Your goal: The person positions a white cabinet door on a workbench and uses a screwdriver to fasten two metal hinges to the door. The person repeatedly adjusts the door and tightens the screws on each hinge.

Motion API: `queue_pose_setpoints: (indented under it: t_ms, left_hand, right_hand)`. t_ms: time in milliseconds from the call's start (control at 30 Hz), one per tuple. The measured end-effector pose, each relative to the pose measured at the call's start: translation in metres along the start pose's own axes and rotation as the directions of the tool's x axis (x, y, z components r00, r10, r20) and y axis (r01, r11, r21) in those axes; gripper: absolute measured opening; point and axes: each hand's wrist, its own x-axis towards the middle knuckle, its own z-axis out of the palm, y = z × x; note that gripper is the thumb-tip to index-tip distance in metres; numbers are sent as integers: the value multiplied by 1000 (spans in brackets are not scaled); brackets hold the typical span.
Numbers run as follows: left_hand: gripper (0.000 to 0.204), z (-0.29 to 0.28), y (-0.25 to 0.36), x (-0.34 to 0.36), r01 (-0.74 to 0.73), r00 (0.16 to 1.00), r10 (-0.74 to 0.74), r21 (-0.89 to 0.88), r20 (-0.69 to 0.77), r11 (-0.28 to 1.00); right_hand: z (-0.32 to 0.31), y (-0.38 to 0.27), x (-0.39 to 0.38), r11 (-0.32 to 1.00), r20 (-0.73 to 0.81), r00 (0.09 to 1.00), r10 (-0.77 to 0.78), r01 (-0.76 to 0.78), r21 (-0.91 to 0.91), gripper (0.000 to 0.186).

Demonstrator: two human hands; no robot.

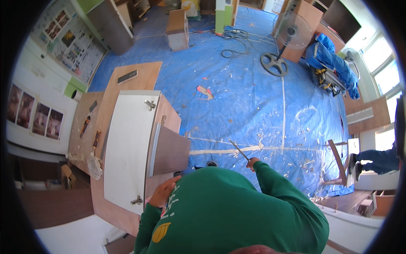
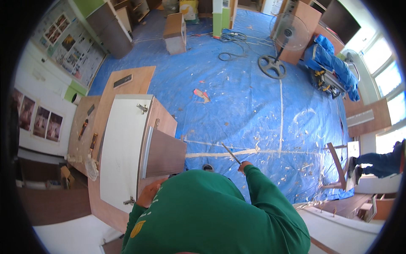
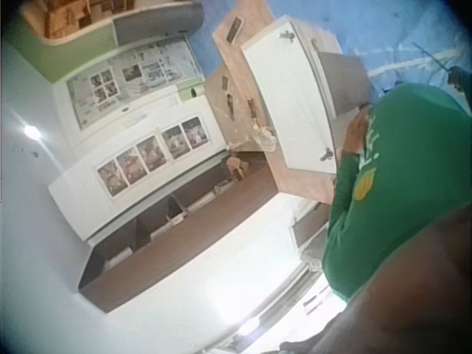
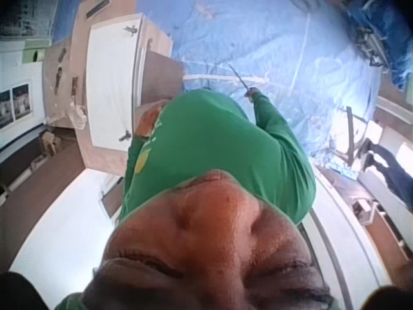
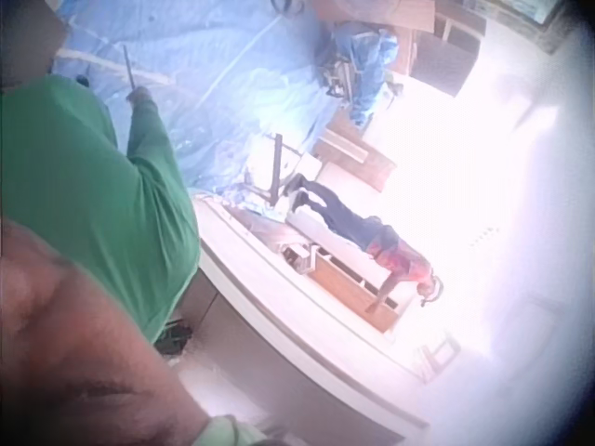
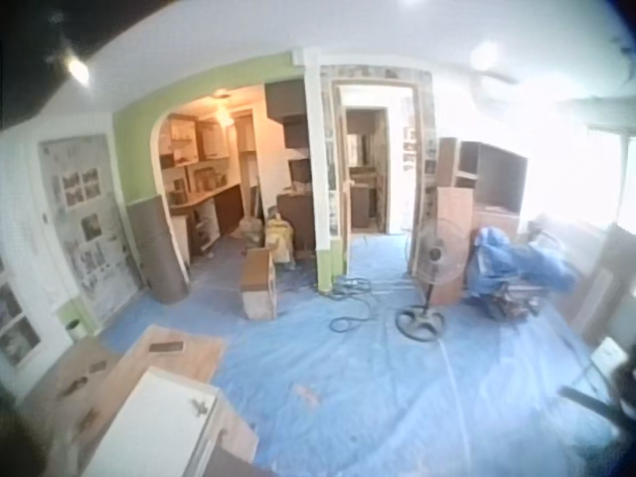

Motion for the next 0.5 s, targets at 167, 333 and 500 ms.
queue_pose_setpoints:
  t_ms: [167, 333, 500]
  left_hand:
    - [43, 6, 43, -9, -96, 987, 123, -244, 99, 965]
    - [31, -33, 109, -30, -324, 921, 336, -91, 197, 942]
    - [39, -34, 207, -42, -745, 646, 760, 277, 69, 607]
  right_hand:
    - [13, 16, 14, 986, 48, 998, -49, 56, -157, 38]
    - [17, 21, 21, 949, 58, 988, -140, 151, -276, 35]
    - [7, 21, 17, 942, 76, 994, -77, 98, -322, 46]
